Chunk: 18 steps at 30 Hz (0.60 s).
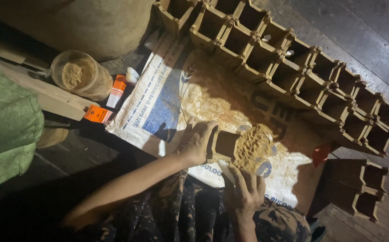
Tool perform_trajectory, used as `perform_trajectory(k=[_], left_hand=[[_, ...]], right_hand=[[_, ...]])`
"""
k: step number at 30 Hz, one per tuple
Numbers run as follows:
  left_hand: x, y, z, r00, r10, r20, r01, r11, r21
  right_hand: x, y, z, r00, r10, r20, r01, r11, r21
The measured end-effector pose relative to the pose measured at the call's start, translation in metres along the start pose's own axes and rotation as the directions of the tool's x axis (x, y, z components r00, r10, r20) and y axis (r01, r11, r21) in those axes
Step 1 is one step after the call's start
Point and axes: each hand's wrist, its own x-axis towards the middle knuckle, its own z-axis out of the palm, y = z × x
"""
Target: Assembling a grid of small wooden boxes by fitting panels together with sawdust filler.
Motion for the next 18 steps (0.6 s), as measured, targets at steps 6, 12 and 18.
perform_trajectory(k=[6, 12, 18], left_hand=[[0.0, 0.001, 0.003, 0.991, -0.079, 0.105, 0.11, 0.939, -0.327], [0.004, -0.003, 0.007, 0.998, 0.039, -0.042, -0.048, 0.972, -0.229], [0.002, 0.006, 0.0, 0.965, -0.192, 0.179, 0.245, 0.903, -0.353]], right_hand=[[-0.031, 0.017, 0.014, 1.0, 0.002, 0.006, -0.002, 0.999, -0.038], [-0.027, 0.016, 0.009, 0.998, 0.057, -0.012, -0.057, 0.998, -0.04], [-0.042, 0.023, 0.017, 0.995, 0.073, 0.071, -0.068, 0.995, -0.071]])
